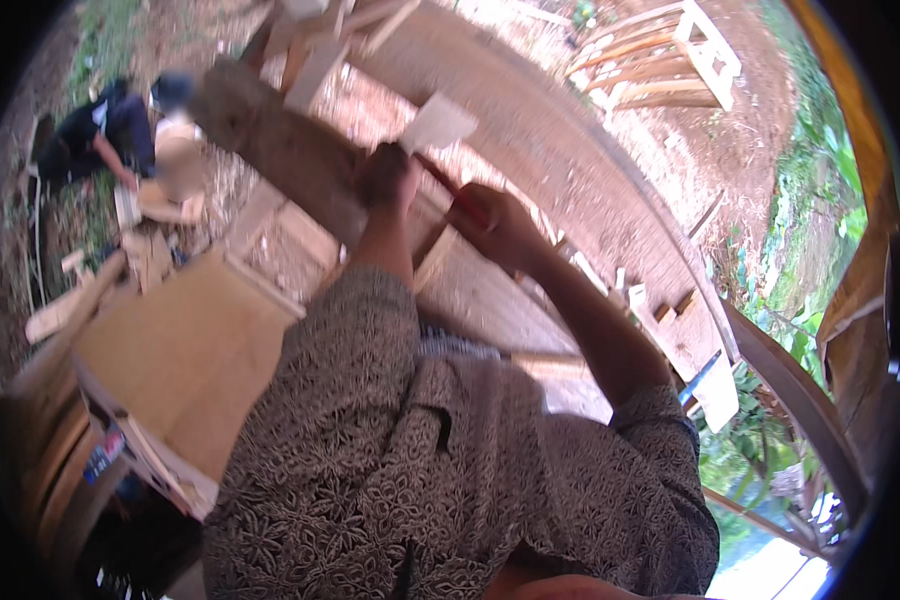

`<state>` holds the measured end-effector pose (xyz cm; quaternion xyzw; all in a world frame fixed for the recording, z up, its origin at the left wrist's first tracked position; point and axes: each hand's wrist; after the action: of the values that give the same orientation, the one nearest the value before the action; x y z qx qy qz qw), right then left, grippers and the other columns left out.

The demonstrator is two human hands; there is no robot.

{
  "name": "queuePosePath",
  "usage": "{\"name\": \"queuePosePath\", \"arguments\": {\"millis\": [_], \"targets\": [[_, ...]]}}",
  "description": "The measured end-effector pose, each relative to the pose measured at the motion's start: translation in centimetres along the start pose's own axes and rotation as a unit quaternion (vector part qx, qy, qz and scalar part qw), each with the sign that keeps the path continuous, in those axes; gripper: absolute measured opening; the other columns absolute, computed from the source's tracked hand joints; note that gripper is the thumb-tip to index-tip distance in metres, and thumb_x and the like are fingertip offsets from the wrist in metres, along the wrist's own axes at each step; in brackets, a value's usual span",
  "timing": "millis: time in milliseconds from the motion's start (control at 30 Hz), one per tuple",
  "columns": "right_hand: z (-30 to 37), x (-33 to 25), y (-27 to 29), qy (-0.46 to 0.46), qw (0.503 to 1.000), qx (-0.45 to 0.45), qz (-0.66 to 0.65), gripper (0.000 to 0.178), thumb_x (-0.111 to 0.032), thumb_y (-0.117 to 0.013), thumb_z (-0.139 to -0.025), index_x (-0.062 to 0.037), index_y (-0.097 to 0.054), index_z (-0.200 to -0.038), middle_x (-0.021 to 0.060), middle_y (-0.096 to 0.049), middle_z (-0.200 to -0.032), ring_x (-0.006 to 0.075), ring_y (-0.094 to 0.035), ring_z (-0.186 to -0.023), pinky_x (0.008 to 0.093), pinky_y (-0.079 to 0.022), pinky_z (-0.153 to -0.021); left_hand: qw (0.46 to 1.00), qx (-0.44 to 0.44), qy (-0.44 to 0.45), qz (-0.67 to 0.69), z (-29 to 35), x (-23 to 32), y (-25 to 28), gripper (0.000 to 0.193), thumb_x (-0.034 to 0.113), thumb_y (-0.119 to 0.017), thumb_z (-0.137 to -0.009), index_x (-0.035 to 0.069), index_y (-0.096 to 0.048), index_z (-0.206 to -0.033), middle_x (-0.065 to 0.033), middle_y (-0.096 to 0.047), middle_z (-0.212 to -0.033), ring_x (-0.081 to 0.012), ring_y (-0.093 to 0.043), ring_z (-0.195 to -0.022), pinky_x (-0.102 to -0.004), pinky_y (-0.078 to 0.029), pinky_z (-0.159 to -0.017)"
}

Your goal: The person uses a hand saw to cut a small wooden block that is clamped to a larger wooden beam. They saw through the block, remove the cut piece, and then proceed to saw another section of the beam.

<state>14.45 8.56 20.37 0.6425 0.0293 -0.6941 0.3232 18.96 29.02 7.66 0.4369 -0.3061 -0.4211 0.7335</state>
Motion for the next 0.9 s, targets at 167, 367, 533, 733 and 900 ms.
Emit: {"name": "queuePosePath", "arguments": {"millis": [167,367,533,733,900], "targets": [[-1.1,-2.2,-0.2,-0.020,0.999,-0.024,0.040,0.037,-0.039,-0.074,-0.091,-0.0058,-0.060,-0.085,0.0188,-0.065,-0.080,0.0417,-0.065,-0.077,0.0473,-0.049,-0.070,0.993,0.095,-0.064,0.004,-1.3,-3.0,-3.1,0.038,0.038,-0.045,-0.100,0.012,-0.072,-0.106,-0.0096,-0.074,-0.115,-0.0330,-0.062,-0.124,-0.0600,-0.026,-0.121],[4.5,2.4,-0.5,-0.051,0.997,0.018,0.049,0.036,-0.038,-0.073,-0.092,-0.0058,-0.059,-0.085,0.0163,-0.064,-0.078,0.0390,-0.065,-0.074,0.0475,-0.049,-0.066,0.988,0.130,-0.083,-0.032,-0.5,-1.3,-1.7,0.042,0.037,-0.038,-0.102,0.011,-0.071,-0.110,-0.0101,-0.073,-0.117,-0.0342,-0.061,-0.125,-0.0619,-0.020,-0.124],[10.1,1.6,2.5,-0.052,0.998,0.034,0.024,0.032,-0.032,-0.074,-0.093,-0.0063,-0.058,-0.083,0.0142,-0.058,-0.070,0.0360,-0.060,-0.065,0.0452,-0.047,-0.062,0.978,0.189,-0.083,-0.003,-1.3,-2.3,-2.6,0.047,0.036,-0.033,-0.103,0.011,-0.073,-0.105,-0.0113,-0.074,-0.112,-0.0333,-0.062,-0.122,-0.0631,-0.023,-0.121],[8.4,-7.1,4.9,-0.053,0.996,0.025,0.074,0.029,-0.029,-0.072,-0.093,-0.0058,-0.058,-0.083,0.0153,-0.057,-0.068,0.0401,-0.061,-0.064,0.0484,-0.048,-0.060,0.982,0.184,-0.048,0.003,1.7,-0.5,0.7,0.043,0.036,-0.038,-0.100,0.012,-0.073,-0.099,-0.0106,-0.075,-0.103,-0.0316,-0.065,-0.115,-0.0634,-0.025,-0.119],[1.0,-7.0,2.0,-0.059,0.991,0.058,0.109,0.031,-0.033,-0.069,-0.094,-0.0049,-0.059,-0.084,0.0181,-0.061,-0.070,0.0416,-0.063,-0.068,0.0504,-0.049,-0.062,0.975,0.208,-0.070,0.016,1.2,-1.2,-0.6,0.035,0.038,-0.046,-0.097,0.016,-0.073,-0.102,-0.0063,-0.075,-0.104,-0.0274,-0.064,-0.117,-0.0640,-0.023,-0.120]]}}
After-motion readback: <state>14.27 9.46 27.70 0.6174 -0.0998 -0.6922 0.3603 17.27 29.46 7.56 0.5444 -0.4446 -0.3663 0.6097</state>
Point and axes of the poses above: each hand's wrist, its own z-axis away from the middle knuckle, its own y-axis out of the back of the hand, x = y × z
